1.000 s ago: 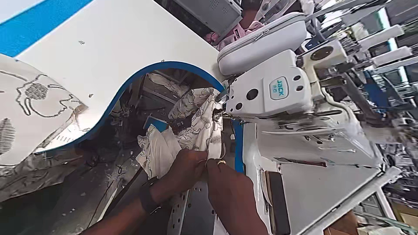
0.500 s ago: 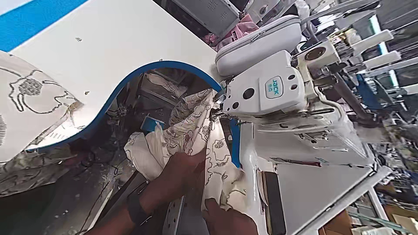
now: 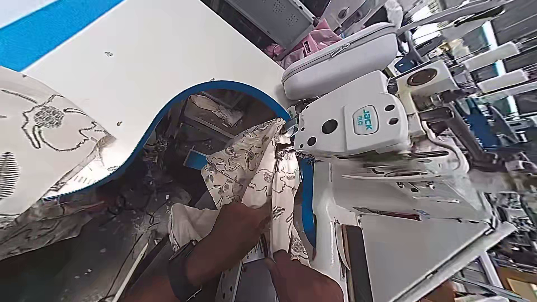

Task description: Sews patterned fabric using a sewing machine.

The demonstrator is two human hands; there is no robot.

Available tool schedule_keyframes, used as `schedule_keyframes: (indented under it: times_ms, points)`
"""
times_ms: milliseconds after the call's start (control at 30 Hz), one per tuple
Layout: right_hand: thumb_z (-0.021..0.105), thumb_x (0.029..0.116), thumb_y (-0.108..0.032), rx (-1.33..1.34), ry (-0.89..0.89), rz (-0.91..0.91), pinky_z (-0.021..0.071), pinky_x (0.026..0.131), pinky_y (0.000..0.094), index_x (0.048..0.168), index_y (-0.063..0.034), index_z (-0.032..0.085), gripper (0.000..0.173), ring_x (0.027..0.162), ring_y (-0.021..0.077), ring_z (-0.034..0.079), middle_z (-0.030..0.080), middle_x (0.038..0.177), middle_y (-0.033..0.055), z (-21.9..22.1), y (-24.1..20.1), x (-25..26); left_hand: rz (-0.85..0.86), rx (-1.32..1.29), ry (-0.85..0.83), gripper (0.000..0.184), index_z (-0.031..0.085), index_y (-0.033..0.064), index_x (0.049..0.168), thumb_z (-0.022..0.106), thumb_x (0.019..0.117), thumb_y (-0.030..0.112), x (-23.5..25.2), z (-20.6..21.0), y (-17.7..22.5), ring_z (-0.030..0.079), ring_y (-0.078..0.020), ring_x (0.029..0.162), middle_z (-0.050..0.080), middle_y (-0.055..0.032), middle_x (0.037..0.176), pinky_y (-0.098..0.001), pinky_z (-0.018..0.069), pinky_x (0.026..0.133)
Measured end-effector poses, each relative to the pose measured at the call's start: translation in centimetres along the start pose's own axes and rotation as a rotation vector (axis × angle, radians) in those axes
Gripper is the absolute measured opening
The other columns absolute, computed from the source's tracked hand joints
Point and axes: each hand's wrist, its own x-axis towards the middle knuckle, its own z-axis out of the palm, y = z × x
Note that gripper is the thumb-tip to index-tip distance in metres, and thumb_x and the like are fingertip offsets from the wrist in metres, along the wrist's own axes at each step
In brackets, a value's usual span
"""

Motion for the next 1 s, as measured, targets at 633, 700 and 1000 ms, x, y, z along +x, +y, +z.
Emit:
schedule_keyframes:
  times_ms: [633, 700, 1000]
  points:
    - [0.066, 0.0921, -0.006, 0.053, 0.407, -0.061, 0.0553, 0.065, 0.0266, 0.091, -0.0036, 0.078, 0.012, 0.071, 0.0209, 0.068, 0.070, 0.078, 0.0114, 2.4, 3.9, -3.0, 0.162, 0.151, 0.160, 0.009, 0.073, 0.0067, 0.078, 0.070, 0.0849, 0.011, 1.2, -1.2, 0.6, 0.067, -0.0229, 0.066, 0.070, -0.0137, 0.099, -0.0361, 0.0531, 0.050]
    - [0.066, 0.0900, -0.006, 0.099, 0.429, -0.133, 0.0552, 0.069, 0.0223, 0.083, -0.0061, 0.077, 0.013, 0.074, 0.0179, 0.069, 0.073, 0.080, 0.0088, 4.1, 2.2, -2.5, 0.196, 0.173, 0.073, 0.011, 0.070, 0.0063, 0.071, 0.072, 0.0821, 0.008, 1.3, -0.7, 0.7, 0.069, -0.0288, 0.085, 0.064, -0.0191, 0.135, -0.0394, 0.0553, 0.059]
    - [0.067, 0.0869, -0.004, 0.288, 0.472, -0.160, 0.0522, 0.071, 0.0161, 0.082, -0.0060, 0.076, 0.010, 0.076, 0.0136, 0.067, 0.072, 0.078, 0.0074, 4.0, 1.1, -1.2, 0.170, -0.292, -0.221, 0.012, 0.068, -0.0057, 0.077, 0.069, 0.0851, 0.003, 2.7, -1.6, -1.3, 0.065, -0.0356, 0.112, 0.053, -0.0329, 0.143, -0.0429, 0.0505, 0.089]
